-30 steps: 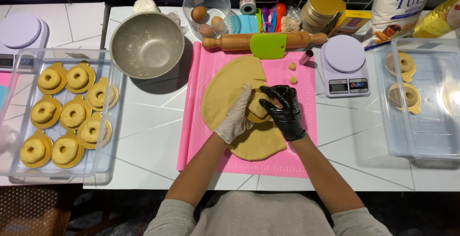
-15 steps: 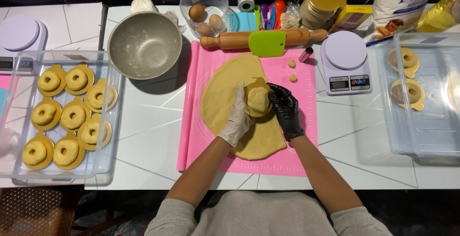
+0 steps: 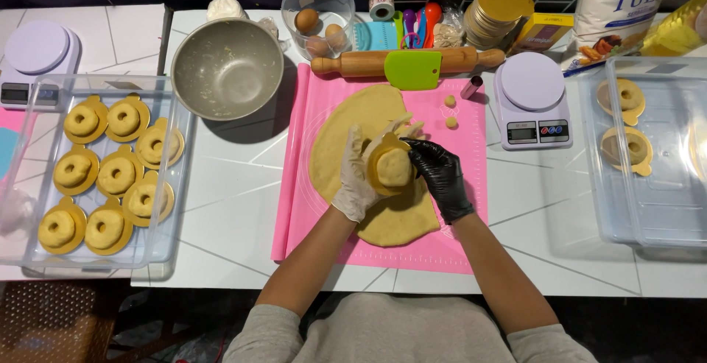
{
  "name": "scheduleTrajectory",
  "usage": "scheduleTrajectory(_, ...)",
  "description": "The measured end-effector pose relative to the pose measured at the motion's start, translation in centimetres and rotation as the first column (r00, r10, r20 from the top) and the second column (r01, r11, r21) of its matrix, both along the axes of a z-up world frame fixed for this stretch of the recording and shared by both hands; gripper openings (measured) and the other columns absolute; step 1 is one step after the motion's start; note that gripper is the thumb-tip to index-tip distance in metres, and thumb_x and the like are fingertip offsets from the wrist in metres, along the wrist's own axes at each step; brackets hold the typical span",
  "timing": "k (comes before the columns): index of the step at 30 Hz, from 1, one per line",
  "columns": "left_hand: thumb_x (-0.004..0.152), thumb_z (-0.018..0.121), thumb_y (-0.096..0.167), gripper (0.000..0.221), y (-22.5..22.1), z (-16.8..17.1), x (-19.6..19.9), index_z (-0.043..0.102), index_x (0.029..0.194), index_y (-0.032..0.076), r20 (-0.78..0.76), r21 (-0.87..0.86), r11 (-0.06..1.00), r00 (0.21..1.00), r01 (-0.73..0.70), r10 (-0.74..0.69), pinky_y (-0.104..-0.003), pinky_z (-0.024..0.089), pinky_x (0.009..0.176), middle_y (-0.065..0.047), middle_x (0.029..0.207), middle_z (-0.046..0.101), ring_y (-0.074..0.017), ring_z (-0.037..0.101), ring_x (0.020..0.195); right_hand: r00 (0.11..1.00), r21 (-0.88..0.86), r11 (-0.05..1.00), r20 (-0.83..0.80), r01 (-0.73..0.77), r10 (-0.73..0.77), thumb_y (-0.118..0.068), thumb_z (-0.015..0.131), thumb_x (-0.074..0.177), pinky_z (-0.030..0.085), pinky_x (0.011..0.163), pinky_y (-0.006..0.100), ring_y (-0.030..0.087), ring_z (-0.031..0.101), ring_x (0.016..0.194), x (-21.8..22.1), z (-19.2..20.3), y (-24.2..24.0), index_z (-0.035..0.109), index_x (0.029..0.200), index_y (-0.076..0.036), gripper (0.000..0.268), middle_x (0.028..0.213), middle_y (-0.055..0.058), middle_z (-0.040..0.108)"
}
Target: Using a circular mold and a scraper to cut and shape dough into donuts on a silicone mat.
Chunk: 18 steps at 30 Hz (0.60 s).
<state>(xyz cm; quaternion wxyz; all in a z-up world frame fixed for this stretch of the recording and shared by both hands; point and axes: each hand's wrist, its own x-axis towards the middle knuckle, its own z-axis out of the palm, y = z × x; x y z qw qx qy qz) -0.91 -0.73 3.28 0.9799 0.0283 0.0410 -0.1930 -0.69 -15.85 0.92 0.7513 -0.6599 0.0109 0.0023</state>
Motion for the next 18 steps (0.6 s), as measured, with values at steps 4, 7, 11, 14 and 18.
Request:
scheduleTrajectory(4, 0.098, 0.043, 0.074, 0.089, -0.3, -2.2, 0.5, 0.039, 0.159, 0.01, 0.106, 0.024, 0.996, 0.991, 0.082, -0.084, -0.061, 0.039, 0.112, -0.022, 0.155, 0.045, -0.039, 0.048, 0.139, 0.986, -0.201, 0.973, 0.144, 0.118, -0.09, -0.002, 0.079, 0.091, 0.06, 0.089, 0.035, 0.019, 0.073, 0.096, -0.6, 0.8, 1.7, 0.08, 0.111, -0.008, 0.02, 0.102, 0.012, 0.078)
scheduleTrajectory(7, 0.094, 0.052, 0.07, 0.086, -0.3, -0.5, 0.0, 0.045, 0.154, 0.009, -0.049, 0.029, 0.998, 0.997, 0.058, -0.057, -0.061, 0.04, 0.112, -0.023, 0.15, 0.05, -0.0395, 0.052, 0.134, 0.988, -0.18, 0.975, 0.107, 0.128, -0.11, -0.002, 0.077, 0.093, 0.059, 0.093, 0.034, 0.015, 0.071, 0.096, -0.5, 1.7, 1.9, 0.08, 0.112, -0.009, 0.02, 0.104, 0.011, 0.078)
scheduleTrajectory(11, 0.095, 0.057, 0.067, 0.08, -0.9, -1.4, 0.1, 0.054, 0.146, 0.006, -0.112, -0.021, 0.998, 0.992, 0.059, -0.061, -0.058, 0.042, 0.113, -0.023, 0.142, 0.057, -0.0404, 0.059, 0.128, 0.988, -0.195, 0.977, 0.142, 0.088, -0.061, -0.002, 0.077, 0.092, 0.058, 0.096, 0.036, 0.018, 0.073, 0.101, 0.0, 0.6, 2.4, 0.079, 0.111, -0.009, 0.02, 0.105, 0.013, 0.079)
scheduleTrajectory(14, 0.098, 0.059, 0.056, 0.063, -1.2, 1.4, -1.2, 0.061, 0.131, 0.002, -0.125, -0.046, 0.999, 0.992, 0.023, -0.029, -0.05, 0.049, 0.105, -0.02, 0.125, 0.065, -0.0348, 0.065, 0.114, 0.989, -0.112, 0.994, 0.151, 0.016, 0.001, -0.008, 0.068, 0.1, 0.053, 0.106, 0.038, 0.019, 0.07, 0.111, -0.2, 0.9, 2.5, 0.076, 0.117, -0.007, 0.019, 0.114, 0.013, 0.077)
scheduleTrajectory(18, 0.102, 0.063, 0.04, 0.044, -1.8, 3.2, -2.0, 0.07, 0.108, -0.003, -0.151, -0.082, 0.996, 0.988, -0.016, 0.003, -0.038, 0.059, 0.094, -0.015, 0.098, 0.075, -0.0262, 0.075, 0.091, 0.657, -0.696, 0.607, 0.667, 0.383, 0.351, -0.002, 0.039, 0.109, 0.038, 0.116, 0.05, 0.045, 0.047, 0.138, 3.7, -11.4, 0.2, 0.048, 0.15, 0.007, 0.043, 0.149, 0.032, 0.051)
